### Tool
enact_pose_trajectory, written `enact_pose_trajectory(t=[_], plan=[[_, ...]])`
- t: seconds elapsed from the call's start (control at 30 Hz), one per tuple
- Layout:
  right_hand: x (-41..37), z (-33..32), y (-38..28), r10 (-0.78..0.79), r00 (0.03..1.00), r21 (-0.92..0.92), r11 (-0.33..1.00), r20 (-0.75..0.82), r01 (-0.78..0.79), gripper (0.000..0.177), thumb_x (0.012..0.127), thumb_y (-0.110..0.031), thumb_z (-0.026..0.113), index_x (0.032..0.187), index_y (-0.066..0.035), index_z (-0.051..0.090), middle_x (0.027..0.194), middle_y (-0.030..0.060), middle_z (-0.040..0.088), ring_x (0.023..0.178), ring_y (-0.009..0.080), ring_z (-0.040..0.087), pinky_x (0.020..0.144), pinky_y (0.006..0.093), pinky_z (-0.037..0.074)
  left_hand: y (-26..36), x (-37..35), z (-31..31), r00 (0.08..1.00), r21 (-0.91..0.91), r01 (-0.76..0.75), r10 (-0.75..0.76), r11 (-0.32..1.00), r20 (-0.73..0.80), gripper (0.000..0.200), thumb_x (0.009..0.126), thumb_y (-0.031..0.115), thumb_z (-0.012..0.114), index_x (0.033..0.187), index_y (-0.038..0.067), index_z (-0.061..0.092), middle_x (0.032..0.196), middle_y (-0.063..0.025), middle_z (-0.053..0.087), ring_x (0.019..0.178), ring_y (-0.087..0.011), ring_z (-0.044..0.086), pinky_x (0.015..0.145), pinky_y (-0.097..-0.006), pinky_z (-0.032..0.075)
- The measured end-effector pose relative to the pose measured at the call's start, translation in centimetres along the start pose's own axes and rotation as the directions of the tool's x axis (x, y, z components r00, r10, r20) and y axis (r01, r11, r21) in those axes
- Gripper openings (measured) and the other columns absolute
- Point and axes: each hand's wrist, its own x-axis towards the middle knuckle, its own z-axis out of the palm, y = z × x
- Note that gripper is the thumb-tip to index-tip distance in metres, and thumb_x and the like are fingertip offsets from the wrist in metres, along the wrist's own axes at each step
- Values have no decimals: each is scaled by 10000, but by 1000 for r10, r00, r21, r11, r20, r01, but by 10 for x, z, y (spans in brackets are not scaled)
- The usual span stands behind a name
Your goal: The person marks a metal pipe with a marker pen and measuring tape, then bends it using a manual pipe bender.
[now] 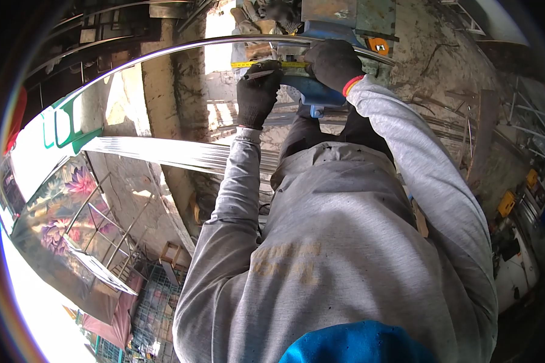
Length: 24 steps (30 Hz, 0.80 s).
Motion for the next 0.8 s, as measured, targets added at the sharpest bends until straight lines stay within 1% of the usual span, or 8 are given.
enact_pose_trajectory(t=[0.13,0.23,0.33,0.4,0.5,0.63,0.7,0.8], plan=[[-2,-6,-3,23,999,42,999,31,-25,189,845,-265,696,983,-184,798,1003,68,742,959,301,705,824,466,552,1,0,1,1000,19,4,-4,1000,12,214,926,123,739,1106,8,734,853,-53,739,705,-117,669,638,-263,532],[-2,-5,-3,31,999,42,999,23,-32,187,837,-238,681,973,-181,797,991,73,746,947,305,707,820,467,553,-6,5,2,995,-9,-97,97,995,12,215,927,132,739,1108,17,740,870,-61,750,741,-110,691,663,-269,549],[-1,-5,-3,38,999,37,999,23,-39,180,833,-224,674,958,-178,795,980,75,749,940,306,709,819,467,554,-9,8,-1,995,112,-98,95,989,33,219,923,140,736,1117,39,747,902,-80,765,786,-126,724,704,-286,567],[-1,-3,-2,34,999,29,999,13,-35,179,828,-209,664,946,-179,794,984,75,750,932,309,709,813,469,554,-14,10,-1,986,204,-168,162,965,46,230,917,148,734,1130,61,749,923,-90,766,803,-155,742,732,-307,578],[-2,0,0,-14,999,-1,1000,-48,14,170,824,-217,670,937,-205,796,972,51,753,890,284,735,761,453,572,-16,12,-2,976,236,-216,206,947,66,223,918,161,730,1121,71,750,959,-99,765,837,-181,753,746,-320,580],[-2,1,1,-5,998,18,1000,-62,6,173,822,-210,667,937,-207,795,962,51,753,888,283,736,762,453,571,-12,12,-1,983,266,-184,174,946,62,190,917,162,727,1093,92,752,989,-88,761,866,-212,755,767,-336,586],[-2,0,1,5,1000,9,1000,-19,-5,179,819,-206,662,939,-211,795,957,48,754,887,282,735,759,456,570,-14,13,-1,962,360,-272,256,892,94,160,908,142,715,1062,122,753,1040,-79,751,911,-252,748,787,-354,588],[-1,1,1,-9,1000,-9,1000,-29,8,184,814,-202,664,941,-212,796,955,47,755,883,286,734,755,459,569,-16,13,-3,950,411,-312,282,857,133,161,897,121,705,1050,141,751,1074,-73,740,936,-275,736,792,-366,589]])
